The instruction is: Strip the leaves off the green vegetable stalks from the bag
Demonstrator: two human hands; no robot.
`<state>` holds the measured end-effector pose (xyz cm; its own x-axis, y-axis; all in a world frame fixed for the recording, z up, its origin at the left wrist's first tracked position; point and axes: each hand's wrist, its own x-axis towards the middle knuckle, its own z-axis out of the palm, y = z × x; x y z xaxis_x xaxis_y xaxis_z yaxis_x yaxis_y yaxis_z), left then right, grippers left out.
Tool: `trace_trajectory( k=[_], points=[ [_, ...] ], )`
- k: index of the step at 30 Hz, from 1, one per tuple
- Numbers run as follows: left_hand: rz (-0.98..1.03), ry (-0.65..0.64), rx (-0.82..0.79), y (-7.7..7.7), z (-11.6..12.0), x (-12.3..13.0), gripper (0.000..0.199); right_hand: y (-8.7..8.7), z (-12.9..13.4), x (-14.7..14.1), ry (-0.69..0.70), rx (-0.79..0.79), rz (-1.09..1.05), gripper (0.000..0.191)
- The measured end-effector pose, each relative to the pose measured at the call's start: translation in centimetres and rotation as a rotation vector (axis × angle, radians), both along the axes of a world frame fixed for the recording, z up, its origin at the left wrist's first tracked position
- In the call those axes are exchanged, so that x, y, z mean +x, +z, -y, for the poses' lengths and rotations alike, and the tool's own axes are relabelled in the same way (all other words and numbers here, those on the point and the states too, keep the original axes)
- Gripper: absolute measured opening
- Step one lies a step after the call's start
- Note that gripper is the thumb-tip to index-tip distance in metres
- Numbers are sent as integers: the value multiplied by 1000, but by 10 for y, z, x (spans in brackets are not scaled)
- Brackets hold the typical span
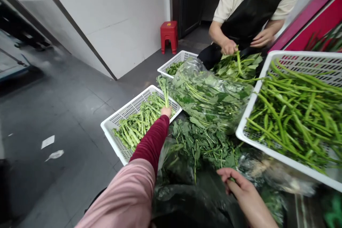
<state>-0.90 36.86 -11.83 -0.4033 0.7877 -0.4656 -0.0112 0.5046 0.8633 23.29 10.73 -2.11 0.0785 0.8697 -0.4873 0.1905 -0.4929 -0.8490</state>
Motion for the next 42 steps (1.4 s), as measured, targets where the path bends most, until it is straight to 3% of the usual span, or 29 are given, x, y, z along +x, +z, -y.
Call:
trace_trajectory(
  k=[3, 6, 9, 11, 14, 16, 19, 22, 26, 28, 30, 33, 35, 40, 42],
  points=[
    [146, -149, -43, 41, 34, -10, 26, 9, -3, -5, -34, 47, -85, 24],
    [289, -358, -92, 73, 106, 2, 29, 16, -6, -12, -100, 82, -252, 27],
    [623, -693, -186, 101, 186, 19, 40, 23, -10, -21, -149, 118, -405, 33],
    [760, -838, -250, 121, 230, 26, 44, 28, -11, -24, -151, 144, -515, 35],
    [787, -921, -301, 143, 276, 28, 48, 34, -7, -25, -149, 217, -719, 33],
    [766, -927, -287, 149, 296, 27, 51, 36, -1, -24, -154, 265, -794, 33],
    [698, -817, -195, 146, 310, 26, 53, 36, 10, -25, -186, 311, -781, 32],
    [699, -667, -125, 138, 308, 28, 48, 35, 15, -25, -264, 364, -758, 32],
    [763, -653, -138, 128, 298, 31, 47, 34, 9, -21, -366, 404, -690, 35],
    [723, -662, -94, 121, 293, 34, 50, 31, 1, -17, -445, 409, -512, 37],
    [643, -651, -40, 114, 290, 38, 54, 25, -8, -12, -488, 406, -199, 38],
    [572, -634, -14, 105, 292, 47, 54, 16, -21, -6, -457, 428, 305, 35],
    [578, -645, -30, 102, 296, 54, 46, 12, -27, -5, -436, 466, 491, 32],
    [662, -582, -164, 101, 300, 67, 38, 6, -18, -32, -472, 496, 549, 28],
    [759, -491, -196, 103, 288, 66, 36, 0, -6, -50, -348, 539, 485, 28]
  ],
)
